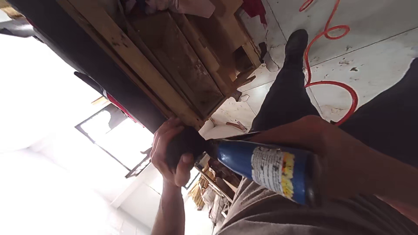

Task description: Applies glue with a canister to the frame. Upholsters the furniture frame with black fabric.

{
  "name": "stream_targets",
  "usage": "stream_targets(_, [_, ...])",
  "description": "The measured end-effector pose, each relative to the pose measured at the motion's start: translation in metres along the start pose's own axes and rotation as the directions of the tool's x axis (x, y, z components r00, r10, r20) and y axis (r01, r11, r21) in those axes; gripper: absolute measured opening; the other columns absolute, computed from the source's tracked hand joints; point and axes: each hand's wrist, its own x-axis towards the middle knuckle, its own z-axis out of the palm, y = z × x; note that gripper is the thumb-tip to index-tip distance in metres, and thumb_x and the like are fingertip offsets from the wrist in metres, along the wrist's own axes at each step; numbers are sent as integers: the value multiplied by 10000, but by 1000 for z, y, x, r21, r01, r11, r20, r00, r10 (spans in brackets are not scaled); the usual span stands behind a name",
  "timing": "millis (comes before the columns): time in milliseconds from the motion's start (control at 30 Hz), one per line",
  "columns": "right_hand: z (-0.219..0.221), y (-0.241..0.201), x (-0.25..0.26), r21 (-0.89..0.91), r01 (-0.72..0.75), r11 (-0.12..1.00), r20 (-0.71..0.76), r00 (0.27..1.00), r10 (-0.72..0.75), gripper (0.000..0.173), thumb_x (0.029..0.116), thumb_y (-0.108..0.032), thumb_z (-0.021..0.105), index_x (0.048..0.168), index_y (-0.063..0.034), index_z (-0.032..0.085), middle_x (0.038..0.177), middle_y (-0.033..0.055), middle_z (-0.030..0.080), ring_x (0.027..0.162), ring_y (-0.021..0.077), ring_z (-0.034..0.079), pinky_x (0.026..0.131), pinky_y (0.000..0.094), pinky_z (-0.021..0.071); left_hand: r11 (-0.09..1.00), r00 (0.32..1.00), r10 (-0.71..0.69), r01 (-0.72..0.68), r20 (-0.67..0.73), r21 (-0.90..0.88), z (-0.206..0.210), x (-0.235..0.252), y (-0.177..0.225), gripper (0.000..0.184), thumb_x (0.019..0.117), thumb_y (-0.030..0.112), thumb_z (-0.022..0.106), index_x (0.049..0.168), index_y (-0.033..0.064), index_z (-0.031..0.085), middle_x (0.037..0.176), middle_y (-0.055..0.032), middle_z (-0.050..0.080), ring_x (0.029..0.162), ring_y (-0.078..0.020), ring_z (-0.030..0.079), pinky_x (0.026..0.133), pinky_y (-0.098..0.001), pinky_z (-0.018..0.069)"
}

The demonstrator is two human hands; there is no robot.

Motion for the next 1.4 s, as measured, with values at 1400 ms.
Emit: stream_targets(1400, [8,19,16,-151,72,986,60,996,-63,436,691,-542,668,1022,-264,727,701,-171,606,618,-69,567,490,185,459,998,997,60,-59,-50,24,-2,-7,-4,432,1014,508,519,1184,129,637,1199,11,710,1182,-143,657,1019,-343,539])
